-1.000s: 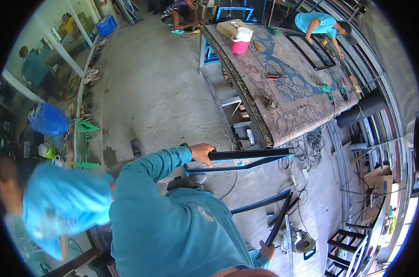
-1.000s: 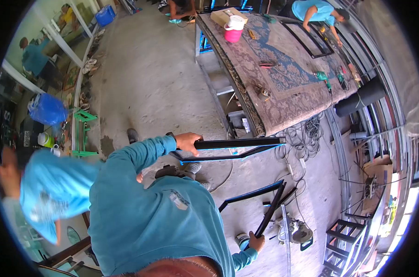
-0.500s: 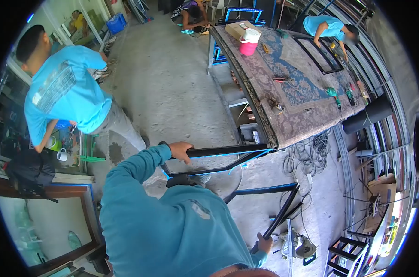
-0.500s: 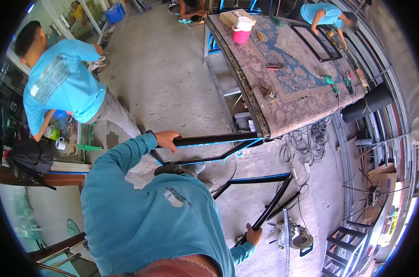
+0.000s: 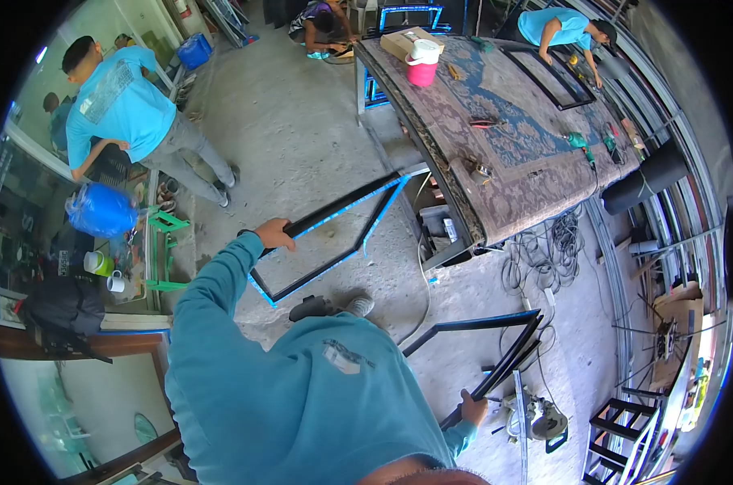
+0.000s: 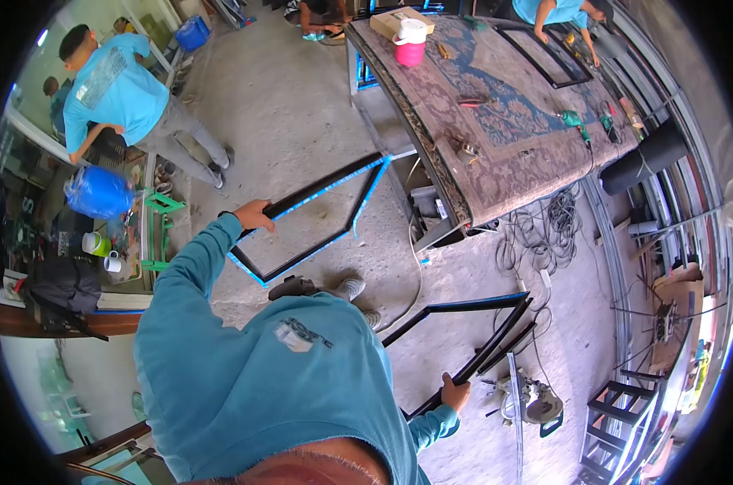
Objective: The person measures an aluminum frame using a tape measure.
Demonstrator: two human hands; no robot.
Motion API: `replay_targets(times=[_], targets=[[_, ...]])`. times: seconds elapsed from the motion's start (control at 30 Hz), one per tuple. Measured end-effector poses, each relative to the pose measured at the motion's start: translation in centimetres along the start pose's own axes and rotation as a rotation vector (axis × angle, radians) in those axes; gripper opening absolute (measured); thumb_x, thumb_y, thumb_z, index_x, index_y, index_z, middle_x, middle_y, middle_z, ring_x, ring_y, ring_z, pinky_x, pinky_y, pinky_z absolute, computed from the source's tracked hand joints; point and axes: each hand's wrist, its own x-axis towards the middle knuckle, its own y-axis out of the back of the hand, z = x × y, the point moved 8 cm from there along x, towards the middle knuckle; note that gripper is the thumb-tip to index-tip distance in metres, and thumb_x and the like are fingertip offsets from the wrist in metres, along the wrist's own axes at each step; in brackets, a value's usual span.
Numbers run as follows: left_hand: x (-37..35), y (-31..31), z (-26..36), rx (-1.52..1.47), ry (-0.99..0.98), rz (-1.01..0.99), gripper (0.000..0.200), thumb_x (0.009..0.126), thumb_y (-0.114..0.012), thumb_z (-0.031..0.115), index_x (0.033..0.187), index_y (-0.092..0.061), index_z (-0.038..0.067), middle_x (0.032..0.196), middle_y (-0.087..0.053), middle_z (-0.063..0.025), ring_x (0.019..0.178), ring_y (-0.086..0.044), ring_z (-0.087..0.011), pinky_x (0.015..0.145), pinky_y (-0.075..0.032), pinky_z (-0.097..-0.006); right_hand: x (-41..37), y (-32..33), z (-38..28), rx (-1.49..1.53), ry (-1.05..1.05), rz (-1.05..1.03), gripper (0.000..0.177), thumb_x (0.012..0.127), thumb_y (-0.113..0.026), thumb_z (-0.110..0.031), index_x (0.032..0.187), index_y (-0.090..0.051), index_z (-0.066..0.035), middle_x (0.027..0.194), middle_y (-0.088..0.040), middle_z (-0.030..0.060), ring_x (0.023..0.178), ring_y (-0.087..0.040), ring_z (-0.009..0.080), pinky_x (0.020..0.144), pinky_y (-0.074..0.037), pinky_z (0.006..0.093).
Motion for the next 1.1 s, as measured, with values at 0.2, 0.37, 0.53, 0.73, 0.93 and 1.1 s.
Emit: replay_targets(times=[0.2,0.37,0.53,0.73,0.93,1.1], targets=[[1.6,1.4,-2.0,-0.276,0.032,0.284,0.046,0.059,-0.082,0.027,0.093,-0.068,0.0,0.083,-0.066,-0.0112,0.078,-0.061,-0.0234,0.072,-0.046,-0.0347,0.0,0.4,1.0,-0.039,-0.037,0.008,0.061,0.064,-0.081,-0.043,0.098,-0.063,0.005,0.095,-0.067,0.0232,0.093,-0.063,0.0406,0.086,-0.049,0.0467],[2.4,2.9,-1.8,-0.549,0.066,0.415,0.041,0.065,-0.08,0.024,0.094,-0.068,-0.002,0.086,-0.065,-0.0099,0.079,-0.059,-0.0211,0.073,-0.045,-0.0344,0.5,-0.5,2.8,-0.036,-0.076,0.012,0.061,0.063,-0.082,-0.04,0.097,-0.064,0.007,0.094,-0.067,0.0239,0.089,-0.065,0.0379,0.084,-0.05,0.0454],[3.5,4.7,-1.1,-0.756,0.09,0.518,0.047,0.071,-0.078,0.029,0.101,-0.067,-0.005,0.093,-0.065,-0.0101,0.084,-0.057,-0.0201,0.077,-0.044,-0.034,-0.2,-1.6,3.0,-0.061,-0.088,0.023,0.06,0.063,-0.082,-0.038,0.097,-0.064,0.007,0.094,-0.068,0.023,0.087,-0.066,0.0365,0.083,-0.051,0.0444],[9.5,7.5,-0.4,-0.95,0.124,0.559,0.053,0.07,-0.078,0.036,0.095,-0.064,-0.008,0.086,-0.063,-0.0121,0.074,-0.057,-0.0212,0.069,-0.045,-0.0379,-3.6,-0.4,0.3,-0.056,-0.169,-0.005,0.059,0.064,-0.081,-0.037,0.1,-0.062,0.006,0.097,-0.067,0.0239,0.093,-0.063,0.0412,0.087,-0.048,0.0467],[20.9,9.6,1.1,-1.066,0.117,0.577,0.055,0.072,-0.078,0.037,0.098,-0.065,-0.01,0.088,-0.065,-0.0139,0.078,-0.061,-0.0243,0.072,-0.048,-0.039,-5.9,-2.4,-2.4,-0.046,-0.228,0.092,0.058,0.063,-0.081,-0.034,0.1,-0.062,0.006,0.097,-0.067,0.0248,0.093,-0.063,0.042,0.088,-0.048,0.0464],[30.8,12.3,3.1,-1.206,0.048,0.62,0.068,0.072,-0.078,0.038,0.112,-0.06,-0.014,0.108,-0.065,-0.0222,0.097,-0.062,-0.0306,0.083,-0.049,-0.0411,-6.5,-5.6,-7.1,0.078,-0.297,0.062,0.059,0.063,-0.082,-0.029,0.105,-0.063,0.007,0.101,-0.068,0.0236,0.097,-0.065,0.0379,0.088,-0.05,0.0423]])
